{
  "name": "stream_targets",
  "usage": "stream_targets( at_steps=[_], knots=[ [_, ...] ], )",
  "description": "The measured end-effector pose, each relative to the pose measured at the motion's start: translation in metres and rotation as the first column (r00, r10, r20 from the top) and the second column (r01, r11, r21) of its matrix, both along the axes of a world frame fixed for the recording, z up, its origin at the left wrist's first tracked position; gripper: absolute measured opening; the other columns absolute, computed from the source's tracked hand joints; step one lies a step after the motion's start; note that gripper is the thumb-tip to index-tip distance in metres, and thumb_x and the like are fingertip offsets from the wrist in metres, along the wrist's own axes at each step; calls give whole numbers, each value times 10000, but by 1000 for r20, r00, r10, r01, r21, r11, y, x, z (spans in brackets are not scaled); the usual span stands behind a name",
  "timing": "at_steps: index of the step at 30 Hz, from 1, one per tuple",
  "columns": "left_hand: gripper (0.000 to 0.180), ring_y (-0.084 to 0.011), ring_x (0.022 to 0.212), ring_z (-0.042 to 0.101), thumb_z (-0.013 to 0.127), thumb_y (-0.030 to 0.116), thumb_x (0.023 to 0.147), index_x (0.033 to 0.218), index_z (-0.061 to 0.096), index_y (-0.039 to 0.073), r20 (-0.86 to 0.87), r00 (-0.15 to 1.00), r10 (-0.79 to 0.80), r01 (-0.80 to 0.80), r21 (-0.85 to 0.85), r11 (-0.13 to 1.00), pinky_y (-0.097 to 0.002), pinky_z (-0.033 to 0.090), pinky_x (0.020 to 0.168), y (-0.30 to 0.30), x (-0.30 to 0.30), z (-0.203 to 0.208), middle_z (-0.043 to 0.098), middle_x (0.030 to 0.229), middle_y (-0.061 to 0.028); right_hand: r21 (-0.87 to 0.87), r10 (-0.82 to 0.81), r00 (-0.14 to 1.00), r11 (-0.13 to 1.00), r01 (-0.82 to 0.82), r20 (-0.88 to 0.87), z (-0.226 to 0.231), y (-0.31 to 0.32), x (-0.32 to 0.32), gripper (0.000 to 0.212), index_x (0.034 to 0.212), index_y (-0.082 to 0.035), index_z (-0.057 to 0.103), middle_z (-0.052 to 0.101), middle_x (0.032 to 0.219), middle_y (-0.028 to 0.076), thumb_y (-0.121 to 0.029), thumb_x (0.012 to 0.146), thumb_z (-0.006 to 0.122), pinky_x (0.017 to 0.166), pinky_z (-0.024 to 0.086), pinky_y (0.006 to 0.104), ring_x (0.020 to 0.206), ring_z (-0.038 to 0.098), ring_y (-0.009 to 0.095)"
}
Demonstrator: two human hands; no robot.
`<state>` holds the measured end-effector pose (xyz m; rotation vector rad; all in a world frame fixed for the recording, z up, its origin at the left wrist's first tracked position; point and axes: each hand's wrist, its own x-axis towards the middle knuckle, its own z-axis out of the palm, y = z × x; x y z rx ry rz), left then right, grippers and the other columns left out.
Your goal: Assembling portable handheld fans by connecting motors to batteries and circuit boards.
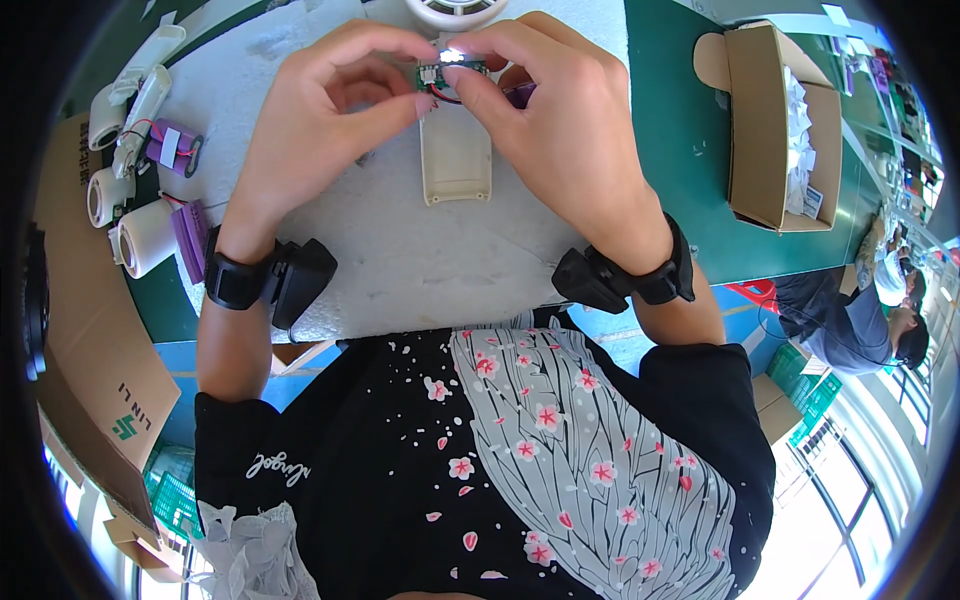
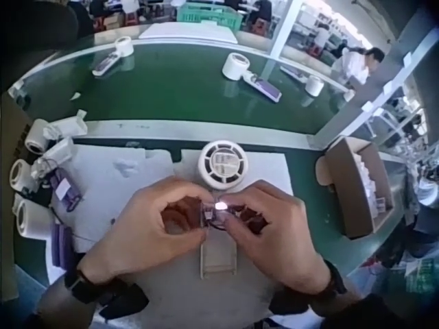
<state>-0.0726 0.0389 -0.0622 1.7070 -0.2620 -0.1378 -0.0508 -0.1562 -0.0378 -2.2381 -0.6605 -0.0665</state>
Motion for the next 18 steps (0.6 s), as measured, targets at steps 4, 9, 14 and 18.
stream_targets(
  at_steps=[4, 9, 14, 18],
  knots=[
    [375, -80, 743, 586, 682, -7, 814, 1175, 589, 43, 38, 999, 0, -3, 82, 997, -220, 485, 684, -6, -3, 1, 621, 855, -24, -20, -8, 1000, 1000, 8, -1, 1, 0, 0, 154, 985, -33, 702, 656, 859, 33, -81, 840, 723, 522, 473, 209, 653, 654, 107],
    [396, -82, 735, 585, 685, 6, 807, 1184, 581, 68, 72, 997, 30, -43, 179, 983, -223, 483, 676, -11, -4, -1, 623, 851, -27, -87, -18, 1000, 996, 19, 11, 4, 1, -1, 149, 970, -34, 699, 645, 843, 45, -65, 826, 726, 546, 479, 220, 669, 662, 121],
    [390, -86, 731, 585, 683, 9, 809, 1181, 580, 63, 55, 998, 31, -40, 179, 983, -224, 483, 674, -11, -3, -1, 626, 853, -30, -106, -17, 999, 994, 20, 37, 4, 1, -1, 150, 962, -32, 701, 643, 837, 50, -56, 817, 728, 564, 485, 225, 687, 665, 127],
    [389, -87, 738, 587, 679, 8, 810, 1183, 580, 63, 22, 999, 32, -34, 101, 994, -226, 484, 680, -10, -4, -3, 629, 867, -30, -130, -30, 999, 991, 35, 42, 5, 3, -2, 141, 953, -27, 706, 645, 838, 54, -56, 817, 728, 569, 488, 224, 689, 666, 129]
  ],
)
